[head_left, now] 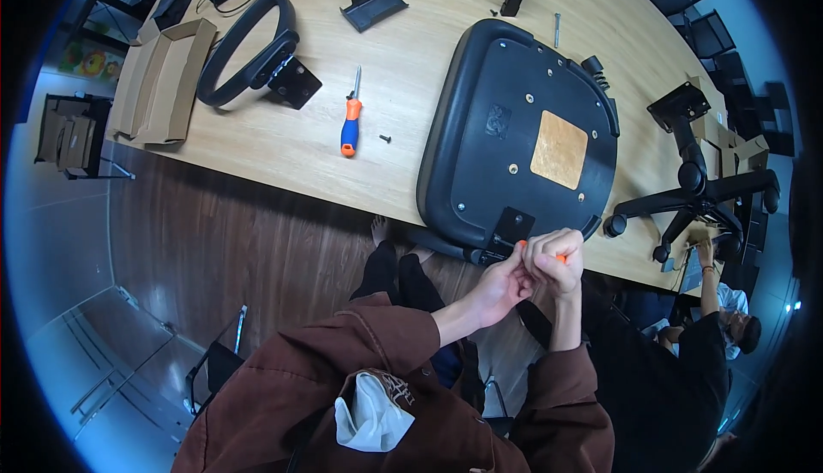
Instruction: The user is assembling an office chair by attaching the seat plate and backrest using a screwdriver and screws.
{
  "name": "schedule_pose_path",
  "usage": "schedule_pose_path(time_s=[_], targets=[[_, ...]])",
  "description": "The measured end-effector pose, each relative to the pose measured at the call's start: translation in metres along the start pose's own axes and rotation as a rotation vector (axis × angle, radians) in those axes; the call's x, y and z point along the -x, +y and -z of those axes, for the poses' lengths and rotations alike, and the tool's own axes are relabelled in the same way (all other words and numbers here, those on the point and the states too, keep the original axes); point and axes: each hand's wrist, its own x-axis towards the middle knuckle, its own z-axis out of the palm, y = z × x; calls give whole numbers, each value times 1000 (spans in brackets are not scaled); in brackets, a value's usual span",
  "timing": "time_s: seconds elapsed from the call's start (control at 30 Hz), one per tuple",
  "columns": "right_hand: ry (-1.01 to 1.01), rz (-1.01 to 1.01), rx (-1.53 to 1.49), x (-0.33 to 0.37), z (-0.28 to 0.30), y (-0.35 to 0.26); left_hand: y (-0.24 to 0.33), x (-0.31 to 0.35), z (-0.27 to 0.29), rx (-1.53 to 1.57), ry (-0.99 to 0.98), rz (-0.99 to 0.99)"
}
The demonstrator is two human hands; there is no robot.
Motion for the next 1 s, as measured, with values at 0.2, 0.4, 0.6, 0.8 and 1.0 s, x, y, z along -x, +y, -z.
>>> schedule_pose_path(time_s=[0.2,0.4,0.6,0.8,1.0], targets=[[520,99,129,7,-56,21,3,12,-6,10,135,-27],[907,193,195,0,-79,29,-1,7,-1,8,148,-36],[1082,190,137,-10,-90,26,2,9,1,-7,151,-5],[505,79,-17,8,-42,19,7,11,-8,65,86,9],[-183,-86,-280,-9,-4,5,-1,4,10,33,3,-12]])
